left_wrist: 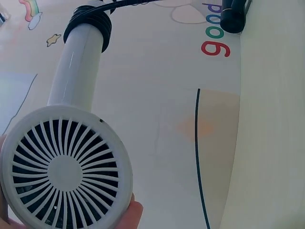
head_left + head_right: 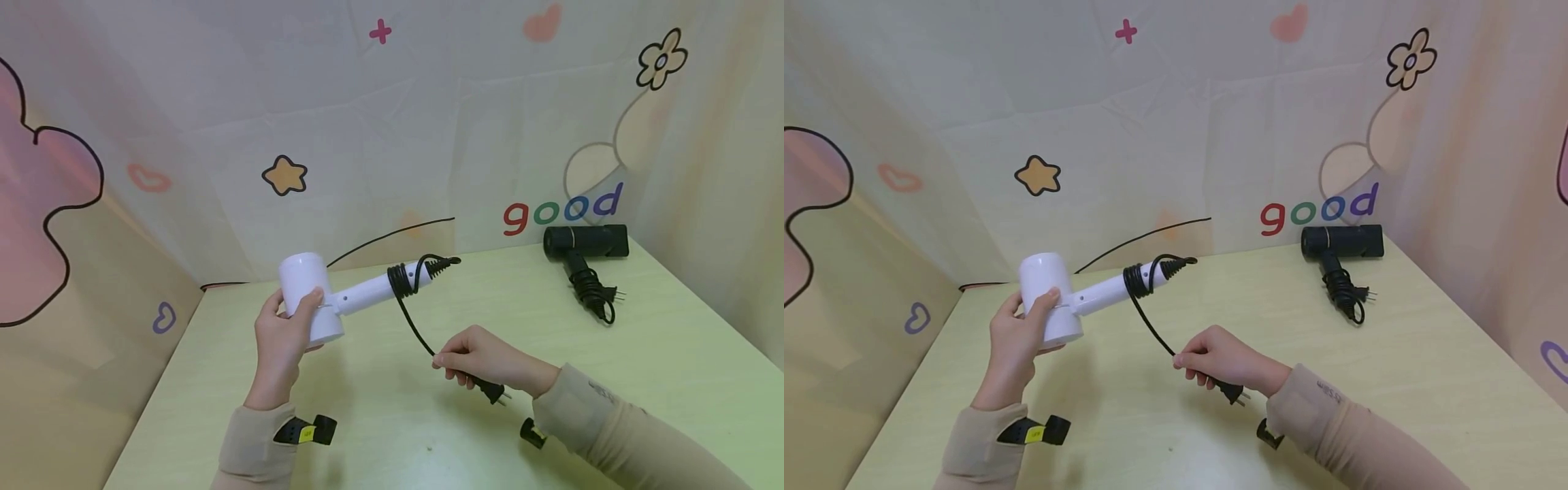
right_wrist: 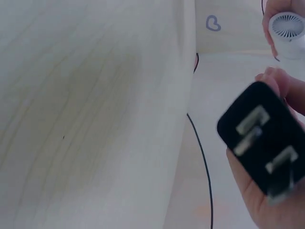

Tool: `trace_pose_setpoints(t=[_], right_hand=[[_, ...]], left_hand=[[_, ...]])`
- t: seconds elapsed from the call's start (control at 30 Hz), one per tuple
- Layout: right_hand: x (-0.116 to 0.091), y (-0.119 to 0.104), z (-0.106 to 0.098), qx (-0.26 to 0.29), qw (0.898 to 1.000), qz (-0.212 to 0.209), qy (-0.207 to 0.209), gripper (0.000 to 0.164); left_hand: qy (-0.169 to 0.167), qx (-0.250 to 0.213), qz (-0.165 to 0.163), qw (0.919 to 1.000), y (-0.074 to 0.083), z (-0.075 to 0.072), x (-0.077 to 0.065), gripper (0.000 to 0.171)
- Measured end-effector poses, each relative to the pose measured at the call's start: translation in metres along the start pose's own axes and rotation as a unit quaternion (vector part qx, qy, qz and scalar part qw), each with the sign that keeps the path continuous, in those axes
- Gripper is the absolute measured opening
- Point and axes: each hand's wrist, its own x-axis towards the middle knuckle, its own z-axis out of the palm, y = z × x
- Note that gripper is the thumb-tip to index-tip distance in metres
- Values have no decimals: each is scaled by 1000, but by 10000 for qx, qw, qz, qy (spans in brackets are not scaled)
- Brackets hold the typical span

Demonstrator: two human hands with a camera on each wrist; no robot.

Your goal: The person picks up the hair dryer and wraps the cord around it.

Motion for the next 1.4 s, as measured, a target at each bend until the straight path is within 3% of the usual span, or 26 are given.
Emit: trace_pose_setpoints(t=[0.2,0.53,0.83,0.93,1.03,1.17,1.27,1.4], right_hand=[[10,4,-5,63,9994,287,177,30],[21,9,-17,-8,9992,357,162,36],[17,7,-28,-247,9968,757,84,46],[14,6,-35,-240,9983,539,12,34],[14,3,-42,-421,9991,58,-86,17],[14,-3,-48,-850,9964,25,-58,22],[15,-6,-49,-922,9956,180,-46,31],[15,-8,-50,-1112,9937,69,-82,33]], left_hand=[[-207,56,-127,9997,1,0,-1,77],[-593,114,-141,9981,7,2,-8,74],[-1222,178,-143,9922,5,3,-9,62],[-1399,229,-106,9898,4,3,-10,59],[-1556,326,-68,9873,3,2,-11,58],[-1786,512,-16,9826,1,0,-12,58],[-1987,622,60,9781,1,0,-13,59],[-2253,760,174,9712,0,0,-14,59]])
